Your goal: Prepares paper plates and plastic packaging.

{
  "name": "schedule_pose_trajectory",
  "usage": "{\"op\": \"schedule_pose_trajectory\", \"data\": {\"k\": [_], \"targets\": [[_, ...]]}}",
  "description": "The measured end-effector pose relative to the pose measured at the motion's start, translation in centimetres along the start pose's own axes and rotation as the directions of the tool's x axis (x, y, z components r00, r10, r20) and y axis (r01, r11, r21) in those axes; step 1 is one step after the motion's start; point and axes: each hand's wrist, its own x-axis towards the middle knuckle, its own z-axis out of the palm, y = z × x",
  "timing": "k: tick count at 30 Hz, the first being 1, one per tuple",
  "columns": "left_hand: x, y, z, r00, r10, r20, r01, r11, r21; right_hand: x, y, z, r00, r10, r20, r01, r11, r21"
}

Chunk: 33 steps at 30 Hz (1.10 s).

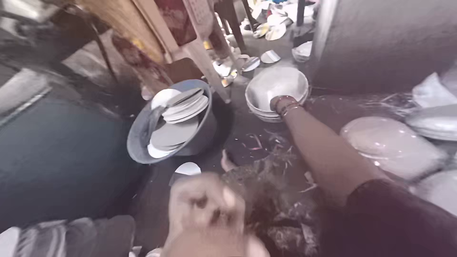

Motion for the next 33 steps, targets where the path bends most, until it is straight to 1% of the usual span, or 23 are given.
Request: {"op": "schedule_pose_trajectory", "data": {"k": [1, 2, 5, 6, 8, 9, 10, 11, 12, 14, 15, 16, 17, 19, 21, 23, 24, 26, 28, 29, 31, 32, 33], "targets": [[1.6, 0.7, 0.1, 0.994, -0.021, 0.11, 0.013, 0.997, 0.072, 0.3, -0.3, 0.0, 1.0, 0.019, 0.007, -0.019, 1.0, 0.009], [2.8, 1.1, 0.5, 0.991, -0.039, 0.127, 0.029, 0.997, 0.078, 1.1, -0.4, 0.2, 1.0, 0.031, -0.003, -0.031, 0.999, 0.008], [2.9, -0.1, 0.6, 0.993, -0.091, 0.074, 0.088, 0.995, 0.042, 2.8, -0.1, 1.1, 0.998, 0.018, -0.065, -0.021, 0.999, -0.038], [2.5, -0.6, 0.4, 0.992, -0.11, 0.055, 0.108, 0.993, 0.039, 2.9, -0.1, 1.3, 0.998, -0.012, -0.057, 0.008, 0.998, -0.066], [1.8, -1.3, 0.0, 0.989, -0.146, 0.036, 0.144, 0.988, 0.05, 1.4, -0.6, 0.9, 0.999, -0.045, 0.011, 0.047, 0.99, -0.132], [1.5, -1.5, -0.1, 0.986, -0.161, 0.031, 0.159, 0.986, 0.052, 1.3, -0.9, 0.7, 0.998, -0.043, 0.037, 0.048, 0.989, -0.136], [1.2, -1.7, -0.1, 0.984, -0.177, 0.027, 0.175, 0.983, 0.049, 1.8, -0.8, 0.7, 0.998, -0.052, 0.028, 0.055, 0.992, -0.109], [1.0, -2.0, -0.1, 0.982, -0.189, 0.025, 0.188, 0.981, 0.049, 2.5, -0.6, 0.7, 0.997, -0.069, -0.041, 0.068, 0.997, -0.033], [0.9, -2.2, -0.2, 0.98, -0.196, 0.022, 0.195, 0.98, 0.046, 2.9, -0.2, 0.7, 0.986, -0.067, -0.152, 0.079, 0.994, 0.072], [0.8, -3.0, 0.1, 0.979, -0.203, 0.009, 0.203, 0.978, 0.056, 3.4, 1.2, 0.7, 0.92, -0.017, -0.391, 0.134, 0.952, 0.274], [0.8, -3.4, 0.3, 0.978, -0.211, 0.006, 0.21, 0.975, 0.067, 3.6, 1.9, 0.9, 0.885, -0.006, -0.465, 0.178, 0.928, 0.327], [0.8, -3.8, 0.5, 0.975, -0.224, 0.01, 0.222, 0.972, 0.08, 3.8, 2.3, 1.0, 0.88, -0.017, -0.476, 0.194, 0.925, 0.327], [0.9, -4.1, 0.7, 0.97, -0.244, 0.019, 0.241, 0.966, 0.091, 4.1, 2.4, 1.0, 0.912, -0.04, -0.408, 0.173, 0.94, 0.295], [1.1, -4.4, 1.1, 0.954, -0.296, 0.054, 0.289, 0.951, 0.112, 4.2, 1.7, 1.2, 0.975, -0.042, -0.217, 0.071, 0.989, 0.128], [1.2, -4.6, 1.3, 0.939, -0.336, 0.071, 0.326, 0.938, 0.118, 3.3, 0.8, 1.5, 0.992, -0.03, -0.12, 0.033, 0.999, 0.018], [1.1, -4.9, 1.1, 0.933, -0.353, 0.074, 0.343, 0.931, 0.123, 1.5, -0.2, 1.2, 1.0, -0.015, -0.009, 0.015, 1.0, -0.011], [1.0, -5.1, 1.0, 0.93, -0.362, 0.069, 0.351, 0.927, 0.129, 1.7, -0.5, 1.1, 1.0, -0.003, -0.001, 0.003, 1.0, 0.006], [0.8, -5.7, 0.9, 0.927, -0.369, 0.062, 0.356, 0.921, 0.16, 2.5, -0.5, 1.1, 0.997, 0.037, -0.066, -0.033, 0.998, 0.062], [0.6, -6.3, 1.1, 0.923, -0.378, 0.076, 0.354, 0.908, 0.224, 3.6, 0.1, 1.0, 0.994, 0.029, -0.105, -0.019, 0.995, 0.097], [0.6, -6.5, 1.3, 0.917, -0.389, 0.089, 0.359, 0.902, 0.241, 4.1, 0.6, 1.0, 0.996, -0.021, -0.084, 0.028, 0.997, 0.077], [0.6, -6.8, 1.7, 0.9, -0.417, 0.126, 0.384, 0.896, 0.224, 3.9, 1.2, 0.8, 0.994, -0.105, 0.014, 0.106, 0.994, -0.031], [0.6, -6.9, 2.0, 0.892, -0.433, 0.132, 0.4, 0.89, 0.217, 2.9, 1.0, 0.6, 0.994, -0.103, 0.04, 0.105, 0.992, -0.069], [0.6, -6.9, 2.2, 0.884, -0.445, 0.146, 0.416, 0.89, 0.188, 1.7, 0.6, 0.5, 0.996, -0.077, 0.05, 0.08, 0.995, -0.066]]}}
